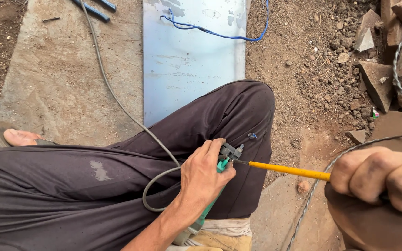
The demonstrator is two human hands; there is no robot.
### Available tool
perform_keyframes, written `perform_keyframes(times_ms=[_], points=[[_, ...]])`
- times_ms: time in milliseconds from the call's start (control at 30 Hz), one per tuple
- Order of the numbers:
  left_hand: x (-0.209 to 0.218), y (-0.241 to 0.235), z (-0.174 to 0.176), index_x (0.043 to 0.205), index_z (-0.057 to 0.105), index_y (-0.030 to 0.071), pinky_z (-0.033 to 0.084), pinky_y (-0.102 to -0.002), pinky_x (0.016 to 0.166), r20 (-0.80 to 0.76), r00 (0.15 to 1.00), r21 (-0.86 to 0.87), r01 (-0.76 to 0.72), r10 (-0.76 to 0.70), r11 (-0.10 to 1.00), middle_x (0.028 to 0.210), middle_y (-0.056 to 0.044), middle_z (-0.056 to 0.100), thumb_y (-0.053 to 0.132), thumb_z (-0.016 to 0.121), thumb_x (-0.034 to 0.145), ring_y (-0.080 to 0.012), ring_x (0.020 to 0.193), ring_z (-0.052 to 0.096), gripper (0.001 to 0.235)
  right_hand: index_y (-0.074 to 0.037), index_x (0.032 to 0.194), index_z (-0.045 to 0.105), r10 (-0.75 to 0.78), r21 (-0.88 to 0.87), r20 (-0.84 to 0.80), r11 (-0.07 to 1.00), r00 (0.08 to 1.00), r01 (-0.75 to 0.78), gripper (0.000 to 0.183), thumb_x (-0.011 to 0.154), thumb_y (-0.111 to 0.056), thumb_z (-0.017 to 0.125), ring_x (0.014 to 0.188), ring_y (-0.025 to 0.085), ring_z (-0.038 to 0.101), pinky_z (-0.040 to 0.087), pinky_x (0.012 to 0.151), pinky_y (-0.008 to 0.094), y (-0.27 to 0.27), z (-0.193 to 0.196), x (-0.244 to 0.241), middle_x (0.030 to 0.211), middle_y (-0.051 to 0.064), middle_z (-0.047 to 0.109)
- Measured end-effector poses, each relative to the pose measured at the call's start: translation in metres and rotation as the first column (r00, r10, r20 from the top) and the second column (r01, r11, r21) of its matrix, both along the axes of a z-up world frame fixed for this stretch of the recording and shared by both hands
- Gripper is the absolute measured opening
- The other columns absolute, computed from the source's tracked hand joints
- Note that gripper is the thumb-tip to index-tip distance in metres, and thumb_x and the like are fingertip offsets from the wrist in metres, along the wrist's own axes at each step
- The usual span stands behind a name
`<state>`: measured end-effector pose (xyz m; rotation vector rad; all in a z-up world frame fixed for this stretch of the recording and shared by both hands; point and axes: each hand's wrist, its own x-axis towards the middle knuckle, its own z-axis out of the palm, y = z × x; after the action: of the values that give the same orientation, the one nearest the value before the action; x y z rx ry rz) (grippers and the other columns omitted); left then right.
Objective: Repairing a power cord for an angle grinder by stripping wires and applying electrical tape.
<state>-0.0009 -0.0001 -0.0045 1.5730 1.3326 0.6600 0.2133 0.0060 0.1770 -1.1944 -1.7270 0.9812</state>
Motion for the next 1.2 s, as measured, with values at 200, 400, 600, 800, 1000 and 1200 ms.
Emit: perform_keyframes(times_ms=[200, 400, 600, 800, 1000, 1200], points=[[-0.002, 0.0, 0.001, 0.121, 0.063, 0.006, 0.055, -0.044, 0.074, 0.007, 1.0, -0.001, 0.005, -0.005, 1.0, 0.096, -0.01, 0.065, 0.018, 0.078, 0.072, -0.0289, 0.086, 0.068, 0.052, -0.015, 0.066, 0.02, 0.236, 0.055, -0.032, 0.971, 0.971, -0.234, 0.066, 0.064, 0.013, 0.08, 0.037, 0.01, 0.044, 0.045, 0.038, 0.026, 0.003, 0.003, -0.001, 0.053, -0.003, 0.033], [-0.001, 0.0, -0.002, 0.122, 0.063, 0.005, 0.055, -0.042, 0.073, 0.009, 1.0, -0.02, 0.018, -0.018, 1.0, 0.095, -0.009, 0.065, 0.019, 0.078, 0.073, -0.0267, 0.084, 0.068, 0.053, -0.017, 0.062, 0.022, 0.24, 0.07, -0.069, 0.969, 0.968, -0.235, 0.062, 0.067, 0.003, 0.08, 0.04, 0.009, 0.044, 0.047, 0.047, 0.029, -0.003, -0.007, 0.026, 0.051, -0.006, 0.041], [-0.002, 0.001, 0.0, 0.122, 0.063, 0.004, 0.055, -0.043, 0.073, 0.006, 1.0, -0.019, 0.018, -0.018, 1.0, 0.094, -0.01, 0.065, 0.018, 0.078, 0.073, -0.0265, 0.083, 0.067, 0.053, -0.015, 0.063, 0.024, 0.373, 0.0, -0.133, 0.927, 0.918, -0.376, 0.063, 0.064, 0.008, 0.083, 0.039, 0.011, 0.048, 0.052, 0.04, 0.027, 0.011, 0.005, 0.004, 0.055, -0.002, 0.038], [-0.001, 0.001, 0.001, 0.121, 0.063, 0.005, 0.055, -0.043, 0.074, 0.005, 1.0, -0.011, 0.014, -0.014, 1.0, 0.096, -0.01, 0.066, 0.018, 0.078, 0.073, -0.0278, 0.086, 0.068, 0.052, -0.016, 0.063, 0.023, 0.286, 0.02, -0.083, 0.958, 0.955, -0.285, 0.07, 0.066, 0.004, 0.09, 0.038, 0.011, 0.044, 0.047, 0.044, 0.028, 0.01, 0.0, 0.024, 0.056, -0.002, 0.036], [0.0, 0.001, -0.001, 0.121, 0.063, 0.006, 0.055, -0.043, 0.075, -0.007, 1.0, -0.005, 0.008, -0.008, 1.0, 0.096, -0.01, 0.066, 0.019, 0.079, 0.072, -0.0282, 0.087, 0.068, 0.054, -0.016, 0.063, 0.029, 0.272, -0.091, -0.172, 0.953, 0.947, -0.29, 0.053, 0.084, -0.017, 0.078, 0.045, 0.015, 0.043, 0.051, 0.048, 0.034, 0.001, -0.001, 0.007, 0.057, 0.0, 0.04], [-0.002, 0.001, 0.0, 0.121, 0.064, 0.006, 0.055, -0.043, 0.075, -0.001, 1.0, -0.016, 0.003, -0.003, 1.0, 0.095, -0.01, 0.066, 0.019, 0.078, 0.072, -0.028, 0.086, 0.068, 0.053, -0.015, 0.066, 0.031, 0.298, -0.126, -0.148, 0.94, 0.943, -0.317, 0.05, 0.085, -0.018, 0.077, 0.047, 0.015, 0.045, 0.051, 0.05, 0.034, 0.002, 0.022, 0.04, 0.059, 0.0, 0.042]])
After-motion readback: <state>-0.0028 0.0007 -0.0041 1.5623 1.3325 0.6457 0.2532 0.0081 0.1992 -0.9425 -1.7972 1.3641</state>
